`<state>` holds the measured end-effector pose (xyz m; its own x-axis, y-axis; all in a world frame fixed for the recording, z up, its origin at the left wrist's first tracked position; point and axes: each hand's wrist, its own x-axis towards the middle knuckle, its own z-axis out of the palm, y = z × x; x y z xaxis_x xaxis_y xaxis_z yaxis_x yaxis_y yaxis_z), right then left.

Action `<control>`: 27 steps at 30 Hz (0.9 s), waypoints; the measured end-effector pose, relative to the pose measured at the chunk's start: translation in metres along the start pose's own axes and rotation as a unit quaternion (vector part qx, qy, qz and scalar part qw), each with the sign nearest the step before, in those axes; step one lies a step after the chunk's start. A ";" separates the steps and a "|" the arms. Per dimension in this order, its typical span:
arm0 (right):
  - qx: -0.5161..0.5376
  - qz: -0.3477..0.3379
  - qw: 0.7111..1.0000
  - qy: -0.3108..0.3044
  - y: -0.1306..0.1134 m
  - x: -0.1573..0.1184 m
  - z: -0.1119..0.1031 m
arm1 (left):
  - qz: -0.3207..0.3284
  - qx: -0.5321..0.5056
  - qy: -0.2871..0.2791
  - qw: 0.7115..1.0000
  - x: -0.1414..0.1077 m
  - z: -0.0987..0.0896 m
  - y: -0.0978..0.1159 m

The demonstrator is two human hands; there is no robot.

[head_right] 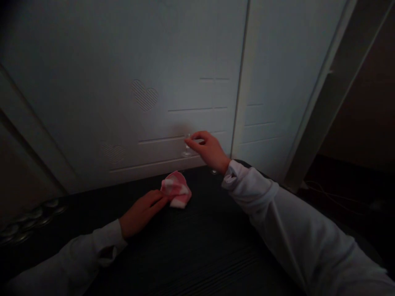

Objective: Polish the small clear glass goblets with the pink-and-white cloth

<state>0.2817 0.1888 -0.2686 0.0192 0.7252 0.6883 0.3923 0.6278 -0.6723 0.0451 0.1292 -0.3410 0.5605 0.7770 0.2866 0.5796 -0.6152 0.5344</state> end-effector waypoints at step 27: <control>-0.115 0.294 0.948 -0.035 0.145 0.001 -0.087 | 0.028 0.020 -0.013 0.999 0.001 0.001 -0.002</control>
<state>0.4182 0.2557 -0.3415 0.2379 0.9530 0.1875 0.5229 0.0370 -0.8516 0.0456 0.1309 -0.3424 0.6082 0.7375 0.2936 0.5695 -0.6630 0.4859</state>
